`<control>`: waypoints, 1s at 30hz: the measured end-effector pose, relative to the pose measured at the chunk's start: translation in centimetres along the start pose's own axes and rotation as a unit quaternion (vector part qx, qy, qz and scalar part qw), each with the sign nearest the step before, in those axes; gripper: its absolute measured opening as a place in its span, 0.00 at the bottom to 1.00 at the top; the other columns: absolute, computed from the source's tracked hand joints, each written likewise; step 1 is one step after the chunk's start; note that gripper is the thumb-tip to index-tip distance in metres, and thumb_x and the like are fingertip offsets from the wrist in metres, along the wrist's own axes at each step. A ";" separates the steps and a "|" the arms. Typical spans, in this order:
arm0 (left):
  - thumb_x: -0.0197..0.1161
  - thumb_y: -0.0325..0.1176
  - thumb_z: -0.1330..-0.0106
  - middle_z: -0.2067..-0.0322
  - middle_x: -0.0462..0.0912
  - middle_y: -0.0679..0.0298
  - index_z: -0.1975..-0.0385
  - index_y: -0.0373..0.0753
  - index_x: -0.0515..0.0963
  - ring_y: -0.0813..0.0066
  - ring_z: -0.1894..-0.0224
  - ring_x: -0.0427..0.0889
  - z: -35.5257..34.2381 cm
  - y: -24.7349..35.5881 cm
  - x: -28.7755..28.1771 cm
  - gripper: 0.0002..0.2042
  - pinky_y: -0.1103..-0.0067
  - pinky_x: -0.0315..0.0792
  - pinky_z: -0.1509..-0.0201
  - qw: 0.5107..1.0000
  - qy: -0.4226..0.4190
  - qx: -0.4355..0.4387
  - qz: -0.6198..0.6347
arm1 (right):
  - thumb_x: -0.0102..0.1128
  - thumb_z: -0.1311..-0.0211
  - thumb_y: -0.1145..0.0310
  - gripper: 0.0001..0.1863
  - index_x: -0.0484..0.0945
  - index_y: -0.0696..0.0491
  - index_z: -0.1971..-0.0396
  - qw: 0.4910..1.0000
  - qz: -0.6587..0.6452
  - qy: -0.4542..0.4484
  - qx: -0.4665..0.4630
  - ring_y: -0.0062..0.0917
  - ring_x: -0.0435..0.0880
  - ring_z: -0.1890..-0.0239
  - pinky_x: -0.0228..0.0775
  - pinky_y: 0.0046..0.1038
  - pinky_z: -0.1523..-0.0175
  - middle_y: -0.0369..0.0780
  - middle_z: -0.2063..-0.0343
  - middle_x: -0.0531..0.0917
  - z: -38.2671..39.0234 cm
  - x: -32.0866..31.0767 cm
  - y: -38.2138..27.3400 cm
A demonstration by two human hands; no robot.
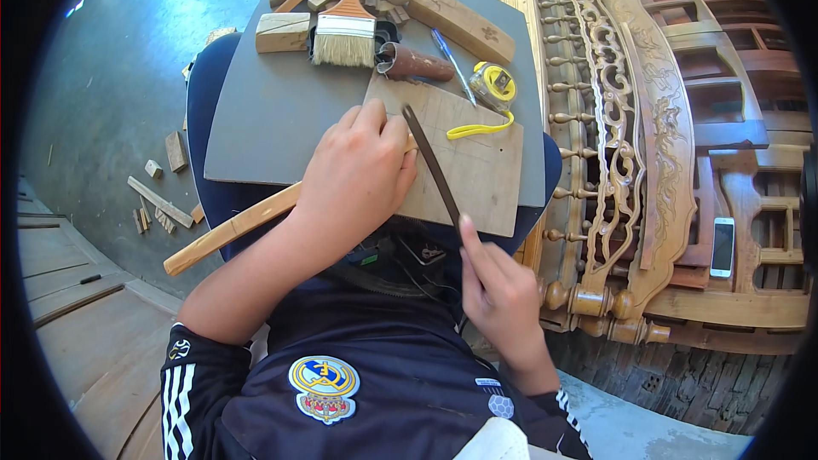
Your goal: Measuring and marking a piece of wood for cutting.
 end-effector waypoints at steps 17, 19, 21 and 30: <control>0.69 0.31 0.37 0.65 0.76 0.53 0.67 0.34 0.77 0.53 0.59 0.81 0.1 0.0 -0.1 0.09 0.62 0.77 0.54 1.000 0.004 0.010 -0.015 | 0.66 0.38 0.84 0.31 0.78 0.53 0.33 1.000 0.000 0.000 -0.005 0.38 0.79 0.79 0.74 0.35 0.69 0.44 0.77 0.78 -0.8 -0.4 0.1; 0.69 0.32 0.37 0.65 0.76 0.53 0.67 0.34 0.77 0.53 0.58 0.81 0.1 0.1 -0.1 0.09 0.62 0.77 0.54 1.000 -0.001 0.005 -0.020 | 0.65 0.39 0.84 0.35 0.75 0.53 0.30 1.000 0.004 -0.009 -0.024 0.38 0.80 0.78 0.75 0.37 0.69 0.42 0.76 0.77 -2.8 0.9 0.9; 0.69 0.32 0.37 0.65 0.76 0.53 0.67 0.34 0.78 0.53 0.58 0.81 0.1 0.1 -0.2 0.09 0.62 0.77 0.53 1.000 -0.001 -0.002 -0.024 | 0.63 0.41 0.83 0.38 0.71 0.54 0.27 0.999 0.007 -0.018 -0.047 0.38 0.80 0.77 0.76 0.39 0.69 0.41 0.75 0.77 -3.3 1.5 0.7; 0.70 0.31 0.37 0.65 0.77 0.54 0.67 0.35 0.78 0.54 0.58 0.82 0.2 -0.1 -0.4 0.08 0.63 0.78 0.53 1.000 0.006 -0.012 -0.016 | 0.67 0.39 0.83 0.31 0.78 0.57 0.33 0.997 -0.035 -0.047 0.047 0.32 0.80 0.79 0.75 0.31 0.70 0.43 0.76 0.80 4.0 -4.3 0.5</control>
Point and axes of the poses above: each hand's wrist, its own z-axis away from the middle knuckle, its own x-axis out of the palm, y = z × x, the point moved 5 cm from there along -z, towards the middle knuckle
